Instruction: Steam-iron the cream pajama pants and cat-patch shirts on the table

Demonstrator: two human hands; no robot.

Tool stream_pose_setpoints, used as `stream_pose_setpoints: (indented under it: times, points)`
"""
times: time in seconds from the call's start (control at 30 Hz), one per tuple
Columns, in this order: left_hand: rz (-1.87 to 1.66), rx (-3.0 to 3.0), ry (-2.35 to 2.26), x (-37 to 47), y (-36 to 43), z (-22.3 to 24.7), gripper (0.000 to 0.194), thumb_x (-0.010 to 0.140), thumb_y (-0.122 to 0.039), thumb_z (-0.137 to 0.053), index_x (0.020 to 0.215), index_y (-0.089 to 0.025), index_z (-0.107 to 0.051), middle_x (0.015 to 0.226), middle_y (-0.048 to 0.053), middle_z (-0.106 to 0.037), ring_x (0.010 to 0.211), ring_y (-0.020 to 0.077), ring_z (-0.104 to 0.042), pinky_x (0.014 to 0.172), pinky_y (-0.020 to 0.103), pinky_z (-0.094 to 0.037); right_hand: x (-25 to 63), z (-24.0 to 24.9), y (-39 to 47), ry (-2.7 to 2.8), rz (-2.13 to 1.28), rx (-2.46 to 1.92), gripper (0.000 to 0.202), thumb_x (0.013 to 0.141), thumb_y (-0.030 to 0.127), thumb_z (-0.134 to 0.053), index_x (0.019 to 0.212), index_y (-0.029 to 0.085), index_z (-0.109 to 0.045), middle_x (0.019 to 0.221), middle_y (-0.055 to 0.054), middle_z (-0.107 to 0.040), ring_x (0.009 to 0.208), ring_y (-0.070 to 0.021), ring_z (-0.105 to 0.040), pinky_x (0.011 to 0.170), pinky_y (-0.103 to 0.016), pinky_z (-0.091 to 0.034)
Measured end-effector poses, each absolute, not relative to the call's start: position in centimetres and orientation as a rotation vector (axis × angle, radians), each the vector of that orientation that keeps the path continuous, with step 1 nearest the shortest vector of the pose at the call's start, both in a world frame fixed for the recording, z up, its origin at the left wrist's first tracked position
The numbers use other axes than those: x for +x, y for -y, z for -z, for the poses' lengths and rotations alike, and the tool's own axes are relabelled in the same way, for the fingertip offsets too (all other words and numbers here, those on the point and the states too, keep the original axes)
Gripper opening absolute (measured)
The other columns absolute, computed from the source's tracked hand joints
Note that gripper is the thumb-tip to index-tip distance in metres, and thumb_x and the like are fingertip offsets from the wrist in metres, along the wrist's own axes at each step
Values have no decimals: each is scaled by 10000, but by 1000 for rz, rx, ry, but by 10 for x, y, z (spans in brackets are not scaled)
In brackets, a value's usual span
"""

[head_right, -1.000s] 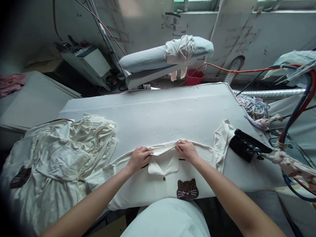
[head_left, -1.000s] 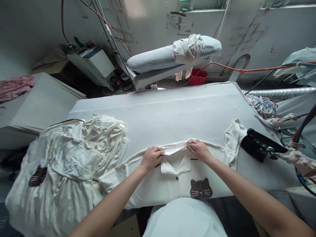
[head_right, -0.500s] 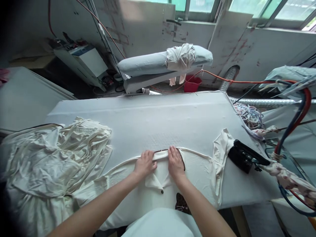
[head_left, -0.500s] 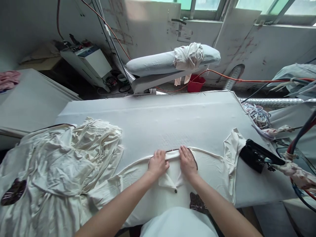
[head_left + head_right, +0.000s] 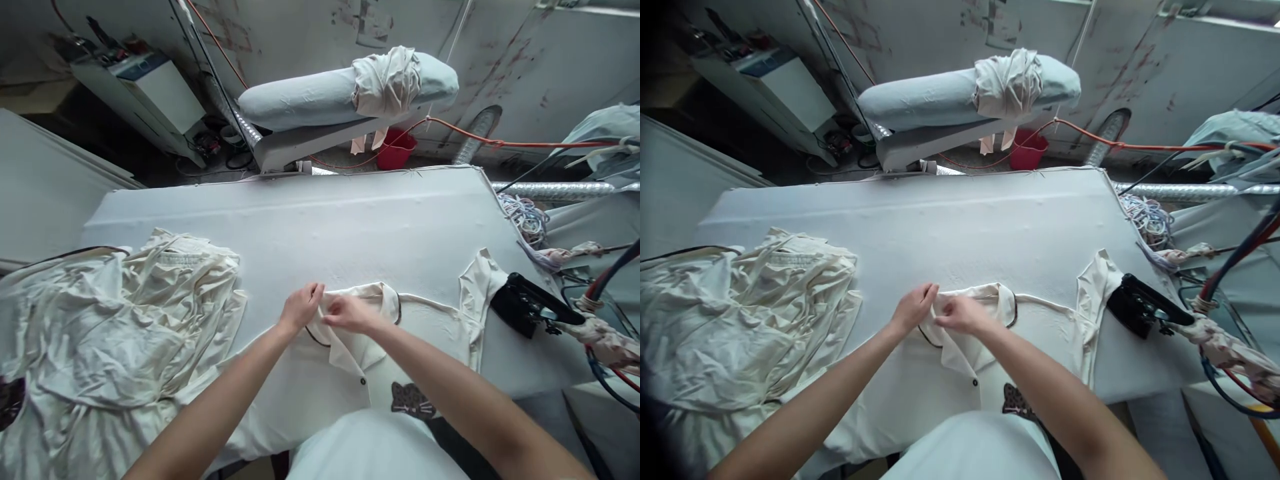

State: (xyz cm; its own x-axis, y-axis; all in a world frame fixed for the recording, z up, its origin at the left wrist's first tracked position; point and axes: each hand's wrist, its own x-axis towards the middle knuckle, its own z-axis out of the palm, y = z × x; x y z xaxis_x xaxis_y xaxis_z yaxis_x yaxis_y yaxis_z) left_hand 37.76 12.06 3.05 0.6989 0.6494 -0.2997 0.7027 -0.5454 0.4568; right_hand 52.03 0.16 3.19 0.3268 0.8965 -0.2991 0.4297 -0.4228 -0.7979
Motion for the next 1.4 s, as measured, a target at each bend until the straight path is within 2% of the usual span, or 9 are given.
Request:
stream_pose_setpoints:
  times: [0.13, 0.33, 0.57, 0.7, 0.83, 1.03, 1.13, 1.27, 1.4]
  points:
    - [125, 2604, -1022, 301, -134, -12, 428, 879, -638, -530, 851, -233, -667, 734, 61, -692, 720, 240, -644, 681, 309, -382, 476, -7, -42, 870, -1088, -1920, 263, 914, 262, -486, 752, 181, -676, 675, -13, -690, 608, -147, -608, 603, -252, -450]
    - [-351, 2573, -910, 325, -143, -31, 362, 934, -482, -463, 852, -231, -710, 896, 84, -717, 924, 241, -655, 867, 343, -441, 479, -25, 8, 737, -798, -1739, 238, 972, 350, -462, 948, 193, -638, 823, -27, -699, 723, -150, -647, 687, -262, -502]
    - [319, 1652, -922, 512, -45, -40, 649, 975, -601, -267, 649, -173, -631, 510, 17, -518, 422, 132, -399, 488, 281, -326, 479, 5, 141, 1429, -92, -2071, 110, 898, 182, -560, 807, 209, -616, 767, -27, -615, 759, -184, -542, 700, -303, -363]
    - [271, 1735, -962, 527, -45, -35, 533, 955, -472, -408, 517, -187, -512, 466, 14, -453, 477, 134, -422, 528, 273, -323, 481, 22, 162, 1489, -87, -2130, 61, 875, 166, -616, 880, 221, -642, 831, -21, -642, 809, -193, -547, 732, -321, -339]
    - [349, 1705, -992, 526, -46, -44, 544, 951, -587, -351, 573, -212, -465, 479, -4, -421, 433, 129, -355, 476, 279, -281, 480, 19, 162, 1494, -140, -2086, 125, 877, 195, -641, 995, 230, -667, 928, -32, -671, 861, -199, -562, 745, -328, -349]
    - [349, 1624, -1013, 544, -31, -39, 428, 968, -517, -326, 648, -234, -353, 476, -66, -262, 384, 91, -191, 416, 246, -180, 503, 0, 160, 1509, -444, -2148, 104, 883, 228, -623, 802, 221, -688, 804, -27, -697, 763, -179, -611, 675, -291, -406]
    - [322, 1637, -1014, 548, -34, -36, 468, 964, -523, -354, 605, -224, -359, 461, -51, -287, 391, 91, -217, 425, 253, -195, 585, -31, 193, 1330, -213, -2076, 220, 950, 253, -496, 1015, 239, -705, 961, -43, -736, 885, -187, -658, 793, -298, -486]
    - [260, 1672, -1041, 527, -38, -44, 542, 940, -591, -428, 572, -198, -490, 470, -7, -418, 453, 130, -396, 495, 276, -326, 739, -76, 269, 983, 442, -2451, 532, 976, 473, -418, 1324, 107, -586, 1255, -232, -640, 1208, -362, -569, 979, -497, -435]
    - [-290, 2094, -1063, 444, -5, -47, 504, 1002, -521, -346, 992, -181, -718, 967, 94, -726, 956, 239, -654, 879, 359, -484, 839, -97, 313, 993, -87, -2908, 541, 930, 570, -506, 1281, 181, -639, 1084, -259, -689, 921, -372, -669, 739, -472, -451]
